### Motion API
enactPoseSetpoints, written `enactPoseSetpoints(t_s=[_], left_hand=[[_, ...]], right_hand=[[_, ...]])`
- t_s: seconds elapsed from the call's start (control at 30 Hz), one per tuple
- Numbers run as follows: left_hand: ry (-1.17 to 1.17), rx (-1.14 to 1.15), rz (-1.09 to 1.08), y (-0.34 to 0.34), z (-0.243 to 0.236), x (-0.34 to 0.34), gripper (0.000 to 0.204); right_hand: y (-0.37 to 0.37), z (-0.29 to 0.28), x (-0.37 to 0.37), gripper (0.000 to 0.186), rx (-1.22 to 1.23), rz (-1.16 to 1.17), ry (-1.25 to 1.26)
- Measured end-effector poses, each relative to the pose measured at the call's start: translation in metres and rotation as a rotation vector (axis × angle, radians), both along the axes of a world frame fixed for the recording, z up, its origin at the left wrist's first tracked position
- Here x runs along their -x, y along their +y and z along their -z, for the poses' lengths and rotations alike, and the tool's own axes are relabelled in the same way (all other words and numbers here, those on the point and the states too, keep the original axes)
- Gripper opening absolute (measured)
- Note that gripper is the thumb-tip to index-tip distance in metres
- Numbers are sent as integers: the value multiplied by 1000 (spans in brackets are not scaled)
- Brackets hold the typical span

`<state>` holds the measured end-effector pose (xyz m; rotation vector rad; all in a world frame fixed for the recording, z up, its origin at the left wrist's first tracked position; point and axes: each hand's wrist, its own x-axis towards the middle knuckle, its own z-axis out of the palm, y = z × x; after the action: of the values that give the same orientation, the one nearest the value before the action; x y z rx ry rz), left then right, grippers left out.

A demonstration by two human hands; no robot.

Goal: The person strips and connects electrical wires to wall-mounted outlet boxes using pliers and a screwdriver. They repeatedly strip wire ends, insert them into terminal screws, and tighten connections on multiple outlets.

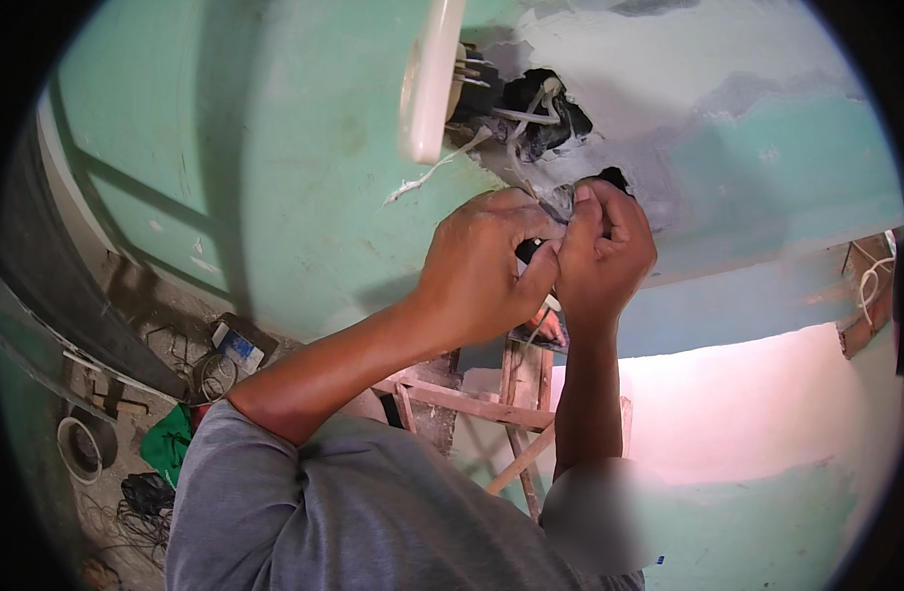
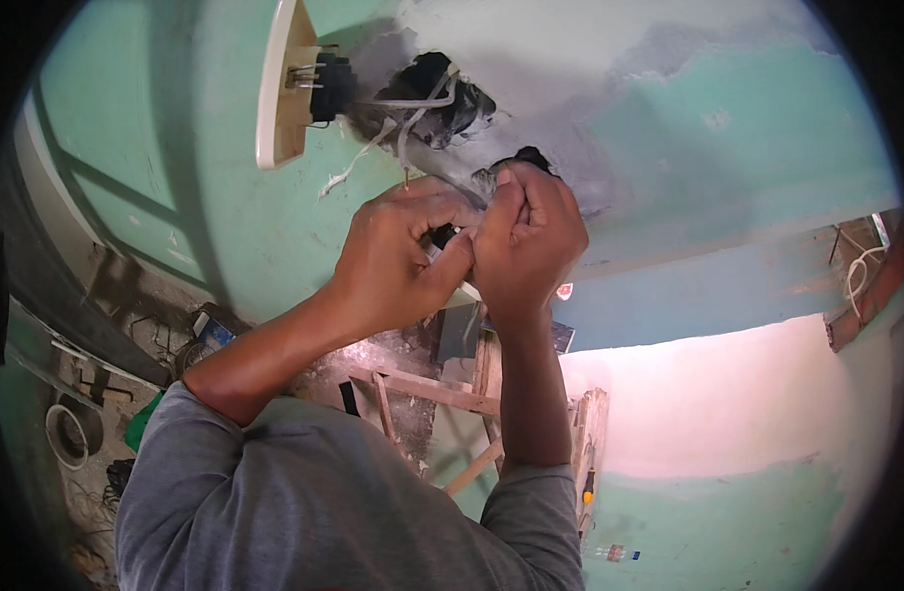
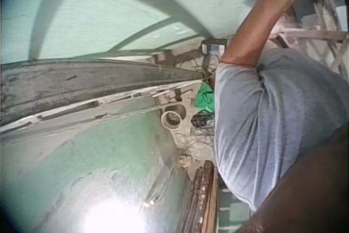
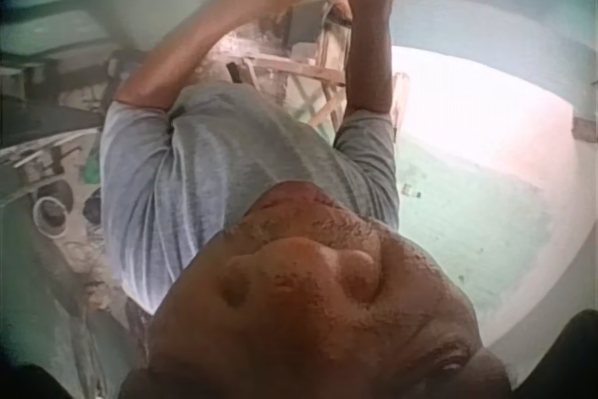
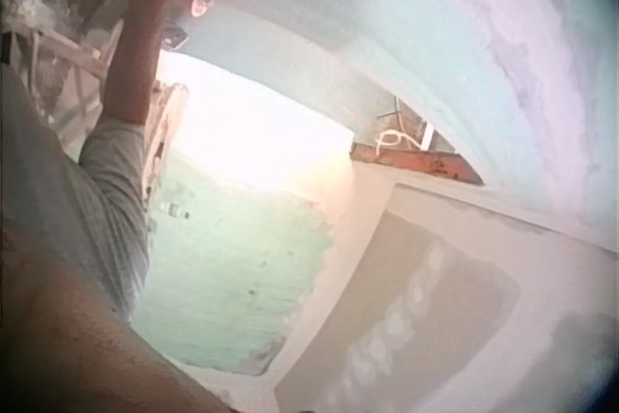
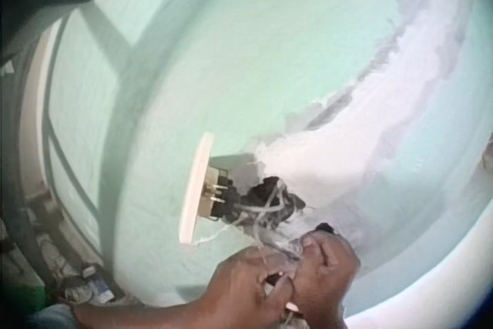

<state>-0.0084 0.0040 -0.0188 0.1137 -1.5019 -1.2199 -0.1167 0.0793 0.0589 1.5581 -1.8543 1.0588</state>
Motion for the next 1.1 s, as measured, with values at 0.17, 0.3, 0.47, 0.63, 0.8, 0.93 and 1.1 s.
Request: enactPoseSetpoints(t_s=[0.17, 0.3, 0.47, 0.63, 0.8, 0.93, 1.1], left_hand=[[94, 89, -295, -12, -2, -7, 12], [-48, 208, -463, -29, -10, -24, 24], [-198, 477, -539, -49, -7, -38, 52], [-460, 644, -648, -60, -20, -44, 44], [-482, 737, -663, -63, -22, -44, 18], [-540, 771, -662, -65, -21, -44, 15], [-531, 793, -726, -59, -17, -40, 13]], right_hand=[[-2, -1, -6, 12, 11, -5, -10], [9, -17, -15, 18, -156, 149, -1], [17, -26, -29, 25, -244, 188, -346], [14, -28, -30, 26, -247, 220, -359], [10, -12, -6, 23, -158, 171, -51], [6, -14, -8, 20, -182, 227, 62], [11, -23, -21, 21, -165, 114, -322]])
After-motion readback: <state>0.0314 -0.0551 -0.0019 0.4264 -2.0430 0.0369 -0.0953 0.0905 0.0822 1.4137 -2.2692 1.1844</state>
